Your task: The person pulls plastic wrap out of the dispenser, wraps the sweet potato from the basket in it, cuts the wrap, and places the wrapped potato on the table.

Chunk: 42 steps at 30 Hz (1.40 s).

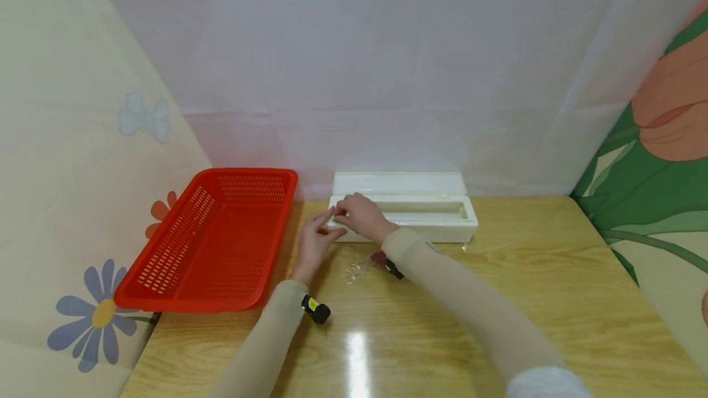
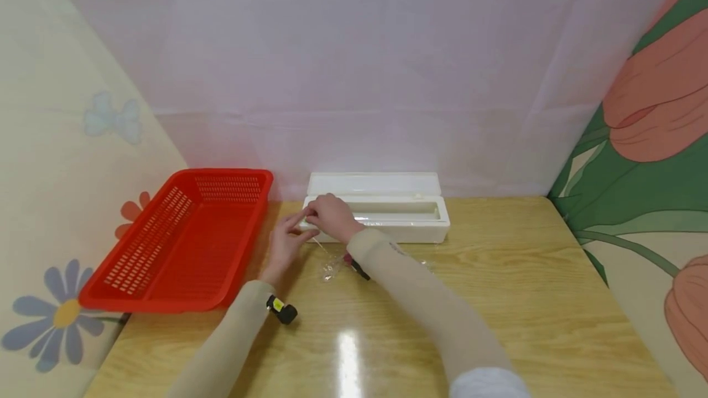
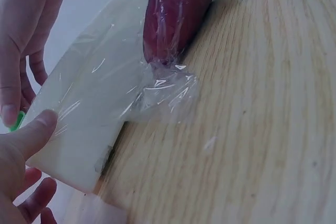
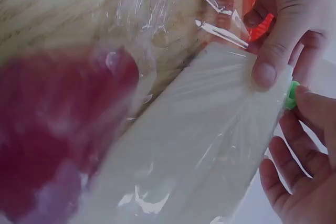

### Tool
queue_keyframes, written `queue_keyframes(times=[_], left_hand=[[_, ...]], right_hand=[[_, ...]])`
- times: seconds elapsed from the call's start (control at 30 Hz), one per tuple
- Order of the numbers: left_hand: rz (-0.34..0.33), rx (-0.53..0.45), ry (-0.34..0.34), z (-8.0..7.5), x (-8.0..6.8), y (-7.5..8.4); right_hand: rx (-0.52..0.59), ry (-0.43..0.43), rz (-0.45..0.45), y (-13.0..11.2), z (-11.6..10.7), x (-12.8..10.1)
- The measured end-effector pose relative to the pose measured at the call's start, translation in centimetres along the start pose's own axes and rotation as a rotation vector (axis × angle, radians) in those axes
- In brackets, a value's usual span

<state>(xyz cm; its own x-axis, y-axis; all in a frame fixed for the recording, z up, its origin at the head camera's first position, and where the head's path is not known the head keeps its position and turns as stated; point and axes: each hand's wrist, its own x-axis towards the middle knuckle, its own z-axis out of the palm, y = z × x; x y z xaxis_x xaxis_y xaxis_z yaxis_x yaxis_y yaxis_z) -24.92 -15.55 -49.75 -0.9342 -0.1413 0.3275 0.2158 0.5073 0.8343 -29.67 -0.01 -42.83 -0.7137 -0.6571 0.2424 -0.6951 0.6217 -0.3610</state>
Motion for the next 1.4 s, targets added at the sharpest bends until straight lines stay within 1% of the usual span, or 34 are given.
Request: queue_keyframes(times=[0.1, 0.27, 0.47, 0.57, 0.7, 0.8, 1.0, 1.13, 1.23, 1.33, 1.4], left_hand=[[-0.032, 0.030, -0.009, -0.1, 0.0, 0.1], [-0.070, 0.033, -0.021, -0.3, 0.0, 0.4], [-0.063, 0.047, -0.012, -0.5, 0.2, 0.5], [-0.068, 0.076, -0.015, -0.6, 0.2, 0.6], [-0.077, 0.140, -0.021, -0.5, 0.1, 0.8], [-0.072, 0.167, -0.015, -0.5, 0.0, 0.8], [-0.067, 0.188, 0.000, -0.5, 0.1, 0.6], [-0.074, 0.194, -0.012, -0.3, 0.0, 0.7], [-0.073, 0.190, -0.009, -0.2, 0.0, 0.8], [-0.075, 0.190, 0.008, -0.4, 0.0, 1.0], [-0.084, 0.190, 0.011, -0.4, 0.0, 1.0]], right_hand=[[-0.030, -0.017, -0.005, 0.1, -0.2, -0.1], [-0.079, -0.031, -0.038, 0.5, -0.7, -0.3], [-0.140, -0.051, -0.057, 1.2, -1.1, -0.5], [-0.158, -0.044, -0.081, 1.4, -1.3, -0.7], [-0.120, -0.042, -0.104, 1.8, -1.4, -1.2], [-0.093, -0.042, -0.113, 2.1, -1.4, -1.4], [-0.115, -0.046, -0.127, 2.2, -1.7, -1.7], [-0.121, -0.068, -0.107, 2.6, -1.9, -2.3], [-0.120, -0.062, -0.096, 3.1, -2.1, -2.8], [-0.117, -0.040, -0.109, 3.7, -2.5, -3.4], [-0.109, -0.042, -0.109, 4.1, -2.6, -3.9]])
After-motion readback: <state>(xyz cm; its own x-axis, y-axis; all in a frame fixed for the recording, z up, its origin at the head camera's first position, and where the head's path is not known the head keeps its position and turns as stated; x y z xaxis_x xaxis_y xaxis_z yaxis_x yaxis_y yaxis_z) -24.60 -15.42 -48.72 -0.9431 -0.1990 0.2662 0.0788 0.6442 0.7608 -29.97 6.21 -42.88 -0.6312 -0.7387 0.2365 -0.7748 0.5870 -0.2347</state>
